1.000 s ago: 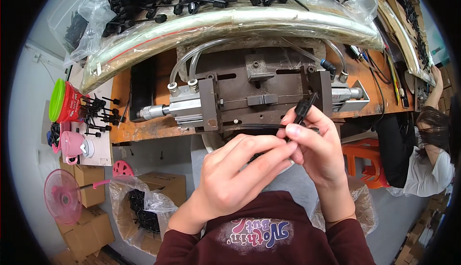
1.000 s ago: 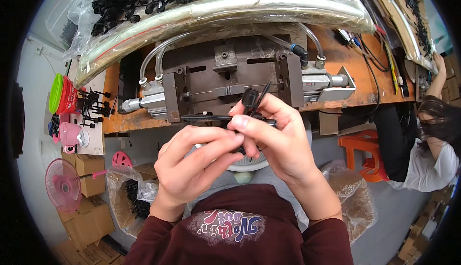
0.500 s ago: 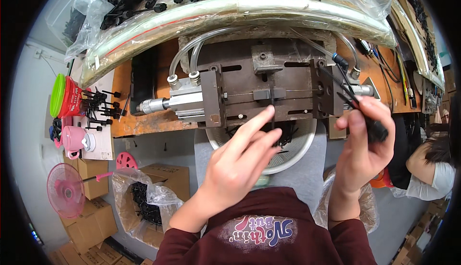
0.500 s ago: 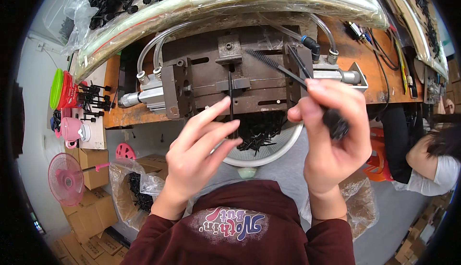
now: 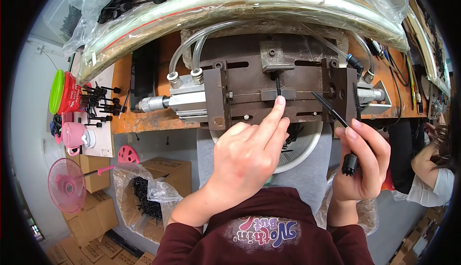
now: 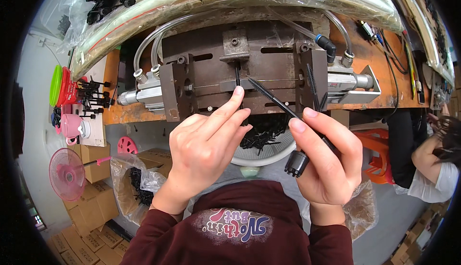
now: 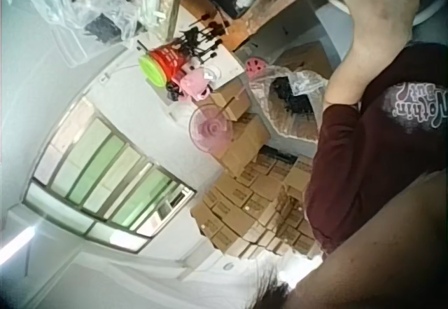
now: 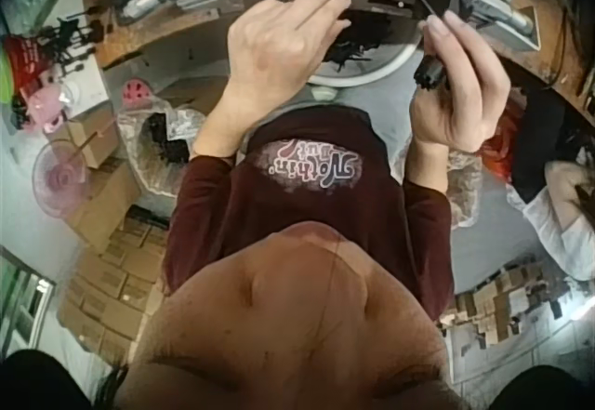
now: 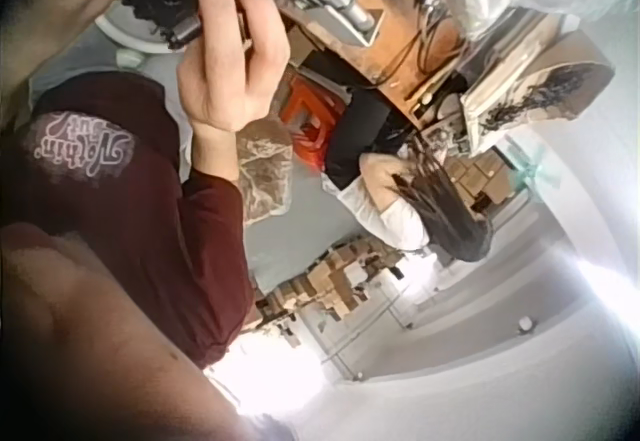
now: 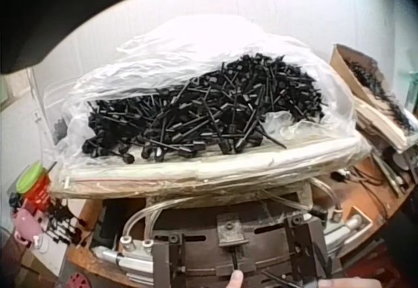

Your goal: Manually assemble black plastic components using a workbench fixture.

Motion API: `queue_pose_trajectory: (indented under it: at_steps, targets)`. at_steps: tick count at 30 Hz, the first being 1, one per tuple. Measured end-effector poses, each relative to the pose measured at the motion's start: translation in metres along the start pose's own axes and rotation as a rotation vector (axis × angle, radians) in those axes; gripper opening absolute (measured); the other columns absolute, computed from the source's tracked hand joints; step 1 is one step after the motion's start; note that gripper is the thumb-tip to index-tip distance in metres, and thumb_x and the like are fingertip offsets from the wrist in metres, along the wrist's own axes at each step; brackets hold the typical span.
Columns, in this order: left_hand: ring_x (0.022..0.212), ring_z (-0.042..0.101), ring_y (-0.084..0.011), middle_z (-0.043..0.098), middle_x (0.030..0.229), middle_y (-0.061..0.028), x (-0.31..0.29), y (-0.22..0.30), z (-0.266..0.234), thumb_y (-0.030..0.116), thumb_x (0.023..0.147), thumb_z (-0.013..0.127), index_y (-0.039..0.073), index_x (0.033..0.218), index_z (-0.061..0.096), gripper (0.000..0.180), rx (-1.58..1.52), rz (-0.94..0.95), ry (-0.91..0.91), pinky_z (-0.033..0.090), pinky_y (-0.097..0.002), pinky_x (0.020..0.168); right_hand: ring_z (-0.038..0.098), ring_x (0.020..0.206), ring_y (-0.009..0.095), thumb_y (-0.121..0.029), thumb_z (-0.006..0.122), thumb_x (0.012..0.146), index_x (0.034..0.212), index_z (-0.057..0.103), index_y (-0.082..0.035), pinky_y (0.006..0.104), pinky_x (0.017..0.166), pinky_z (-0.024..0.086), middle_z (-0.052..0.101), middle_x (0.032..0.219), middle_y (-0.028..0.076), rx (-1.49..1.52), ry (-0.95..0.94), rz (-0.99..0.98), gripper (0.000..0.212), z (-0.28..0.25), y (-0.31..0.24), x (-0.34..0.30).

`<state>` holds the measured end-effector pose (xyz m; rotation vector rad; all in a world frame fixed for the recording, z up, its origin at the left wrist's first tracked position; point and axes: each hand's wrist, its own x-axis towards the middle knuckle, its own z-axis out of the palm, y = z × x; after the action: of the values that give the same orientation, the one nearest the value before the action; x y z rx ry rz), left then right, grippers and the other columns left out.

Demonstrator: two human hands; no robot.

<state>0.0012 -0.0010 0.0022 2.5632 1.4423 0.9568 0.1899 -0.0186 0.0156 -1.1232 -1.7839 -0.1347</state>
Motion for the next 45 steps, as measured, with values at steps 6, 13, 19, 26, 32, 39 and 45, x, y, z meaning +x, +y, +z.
queue_pose_trajectory:
  at_steps: [6,13,19,26,32,39,45]
  targets:
    - [0.063,0.063,-0.0143,0.068,0.114,-0.0097,0.0,-0.001,-0.003,0.011,0.068,0.079,0.004,0.096,0.07,0.029,-0.008,-0.018,-0.029,0.047,-0.0244,0.058,0.067,0.079,0.026,0.011,0.071,0.07,0.097,0.071,0.001,0.0316,0.065,0.057,0.064,0.1,0.016,-0.059,-0.026,-0.135,0.029,0.007,0.002,-0.002]
    - [0.077,0.068,-0.0203,0.069,0.099,-0.0144,-0.005,0.013,-0.021,0.006,0.064,0.086,0.0,0.102,0.07,0.042,-0.816,-0.13,0.073,0.055,-0.0287,0.066,0.068,0.084,0.028,-0.002,0.068,0.073,0.098,0.071,0.006,0.034,0.073,0.059,0.066,0.102,0.018,-0.017,-0.144,-0.24,0.027,0.02,-0.004,-0.006]
    - [0.073,0.066,-0.0209,0.067,0.094,-0.0106,-0.012,0.014,-0.021,0.003,0.063,0.084,0.0,0.099,0.071,0.039,-0.512,-0.127,0.146,0.053,-0.0278,0.064,0.067,0.088,0.027,0.003,0.07,0.074,0.1,0.07,0.005,0.0337,0.077,0.058,0.066,0.103,0.019,-0.037,-0.099,-0.147,0.026,0.019,0.0,-0.002]
    - [0.065,0.064,-0.0164,0.066,0.114,-0.0144,-0.012,0.001,0.006,0.006,0.065,0.079,0.001,0.091,0.069,0.028,-0.144,-0.041,0.082,0.05,-0.0267,0.059,0.067,0.087,0.023,0.009,0.074,0.075,0.109,0.061,0.001,0.0291,0.074,0.057,0.067,0.102,0.018,0.13,0.016,0.159,0.037,0.009,0.002,-0.016]
    - [0.062,0.063,-0.0146,0.068,0.113,-0.01,-0.003,-0.001,0.003,0.009,0.068,0.078,0.004,0.09,0.07,0.024,0.014,0.012,0.006,0.046,-0.0249,0.054,0.068,0.085,0.025,0.009,0.079,0.07,0.105,0.053,-0.004,0.0304,0.073,0.057,0.066,0.101,0.02,0.239,0.072,0.147,0.045,0.007,0.002,-0.017]
    - [0.064,0.064,-0.0157,0.069,0.11,-0.0106,0.001,-0.001,0.002,0.011,0.068,0.079,0.004,0.091,0.069,0.026,-0.042,-0.032,0.001,0.047,-0.0253,0.056,0.066,0.079,0.023,0.01,0.079,0.067,0.103,0.065,-0.001,0.0292,0.062,0.055,0.064,0.104,0.016,-0.013,-0.018,-0.05,0.04,-0.001,-0.004,-0.007]
    - [0.07,0.067,-0.0198,0.069,0.094,-0.0142,-0.004,0.014,-0.012,0.01,0.062,0.087,0.0,0.096,0.068,0.041,-0.679,-0.122,0.124,0.055,-0.0287,0.062,0.067,0.076,0.024,0.003,0.072,0.072,0.104,0.067,0.005,0.0302,0.061,0.055,0.065,0.102,0.016,-0.012,-0.155,-0.228,0.032,0.005,-0.006,-0.012]
